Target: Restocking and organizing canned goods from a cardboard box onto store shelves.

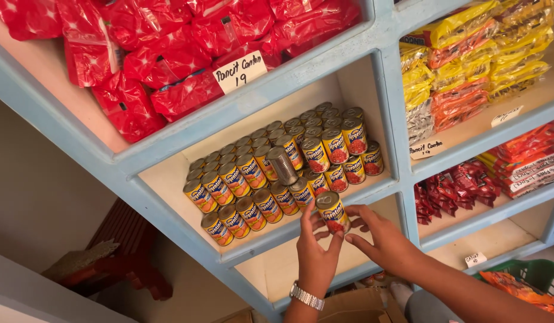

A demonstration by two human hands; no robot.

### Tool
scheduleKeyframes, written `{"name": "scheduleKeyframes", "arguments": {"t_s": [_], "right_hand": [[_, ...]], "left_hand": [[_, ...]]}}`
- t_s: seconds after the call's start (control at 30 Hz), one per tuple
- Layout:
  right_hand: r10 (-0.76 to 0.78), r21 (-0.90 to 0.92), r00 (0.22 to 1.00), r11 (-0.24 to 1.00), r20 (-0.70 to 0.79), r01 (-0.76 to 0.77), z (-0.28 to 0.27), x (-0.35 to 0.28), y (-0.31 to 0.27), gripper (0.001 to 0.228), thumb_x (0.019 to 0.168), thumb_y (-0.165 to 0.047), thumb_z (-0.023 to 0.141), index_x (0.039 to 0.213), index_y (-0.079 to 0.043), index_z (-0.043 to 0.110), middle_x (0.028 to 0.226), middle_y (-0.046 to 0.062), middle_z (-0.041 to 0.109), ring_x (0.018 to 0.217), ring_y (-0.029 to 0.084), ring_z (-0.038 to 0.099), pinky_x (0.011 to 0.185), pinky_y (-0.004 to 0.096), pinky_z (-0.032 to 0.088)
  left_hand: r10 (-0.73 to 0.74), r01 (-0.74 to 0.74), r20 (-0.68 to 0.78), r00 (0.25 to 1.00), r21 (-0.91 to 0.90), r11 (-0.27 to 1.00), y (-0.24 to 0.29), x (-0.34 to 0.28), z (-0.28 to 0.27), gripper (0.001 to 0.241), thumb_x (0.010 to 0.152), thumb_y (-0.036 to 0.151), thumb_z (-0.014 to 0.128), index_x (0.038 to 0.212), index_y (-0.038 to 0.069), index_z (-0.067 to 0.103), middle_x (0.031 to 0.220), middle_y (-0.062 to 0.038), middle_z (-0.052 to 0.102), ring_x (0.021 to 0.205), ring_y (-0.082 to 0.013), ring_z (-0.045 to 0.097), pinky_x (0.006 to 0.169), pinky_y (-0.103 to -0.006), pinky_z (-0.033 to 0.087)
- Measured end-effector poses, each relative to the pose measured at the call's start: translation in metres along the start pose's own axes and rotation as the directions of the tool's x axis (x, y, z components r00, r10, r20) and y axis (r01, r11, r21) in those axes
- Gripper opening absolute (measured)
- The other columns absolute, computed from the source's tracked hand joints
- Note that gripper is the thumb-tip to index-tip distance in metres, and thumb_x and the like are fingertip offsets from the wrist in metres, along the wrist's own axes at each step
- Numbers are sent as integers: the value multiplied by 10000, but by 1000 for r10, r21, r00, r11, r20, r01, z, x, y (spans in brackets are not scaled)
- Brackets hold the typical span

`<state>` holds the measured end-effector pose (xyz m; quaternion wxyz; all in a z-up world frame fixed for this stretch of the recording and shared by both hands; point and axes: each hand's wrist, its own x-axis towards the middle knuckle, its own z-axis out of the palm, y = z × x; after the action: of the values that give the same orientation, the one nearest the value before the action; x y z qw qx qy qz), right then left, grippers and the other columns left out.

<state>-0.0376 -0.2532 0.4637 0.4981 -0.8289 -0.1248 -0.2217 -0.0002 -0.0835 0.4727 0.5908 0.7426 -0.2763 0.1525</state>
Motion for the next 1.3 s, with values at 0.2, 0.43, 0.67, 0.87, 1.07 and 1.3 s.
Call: {"name": "scheduleKeyframes", "arguments": {"t_s": [0.2, 0.43, 0.67, 0.87, 1.07, 1.3], "right_hand": [[-211, -97, 978, 973, -4, 209, -19, 29, -6, 589, 897, -142, 683, 1432, -53, 452, 1280, 217, 633, 1174, 388, 627, 943, 453, 523], [-293, -262, 956, 924, -22, 277, -43, 74, -16, 566, 928, -112, 642, 1459, -50, 454, 1323, 238, 617, 1185, 432, 610, 989, 484, 480], [-179, -191, 984, 966, -20, 172, -61, 123, -25, 558, 915, -74, 584, 1461, -60, 470, 1281, 248, 644, 1113, 403, 664, 951, 439, 532], [-289, -249, 955, 931, -64, 265, -69, 177, 21, 583, 861, -10, 590, 1438, -29, 502, 1323, 249, 635, 1219, 408, 613, 1011, 437, 497], [-230, -255, 972, 944, -52, 210, -77, 189, 30, 585, 875, -50, 620, 1444, -29, 485, 1346, 236, 620, 1220, 397, 617, 1008, 433, 506], [-245, -199, 969, 952, -40, 232, -96, 124, 4, 441, 952, -85, 574, 1390, -47, 547, 1228, 203, 681, 1123, 350, 693, 931, 391, 558]], "left_hand": [[47, -47, -2, 999, -26, 999, 12, 49, -3, 696, 879, 86, 769, 1464, 73, 394, 1231, -129, 730, 1044, -195, 733, 905, -331, 603], [130, -130, -4, 991, -78, 988, 23, 102, 2, 678, 888, 63, 738, 1454, 70, 365, 1217, -121, 718, 1026, -161, 723, 850, -314, 618], [160, -157, 15, 987, -135, 978, 21, 156, 11, 675, 890, -2, 698, 1454, 69, 333, 1188, -129, 705, 978, -166, 719, 831, -314, 604], [178, -174, 39, 983, -90, 981, -9, 214, 29, 703, 899, -13, 713, 1462, 76, 300, 1131, -140, 725, 949, -161, 736, 842, -298, 608], [173, -171, 106, 979, -33, 985, -2, 222, 33, 727, 893, -10, 680, 1516, 124, 330, 1133, -123, 723, 953, -153, 736, 827, -296, 612], [150, -144, 72, 986, -80, 986, 25, 156, 36, 624, 908, 36, 733, 1463, 121, 461, 1127, -126, 739, 982, -139, 742, 844, -297, 628]]}}
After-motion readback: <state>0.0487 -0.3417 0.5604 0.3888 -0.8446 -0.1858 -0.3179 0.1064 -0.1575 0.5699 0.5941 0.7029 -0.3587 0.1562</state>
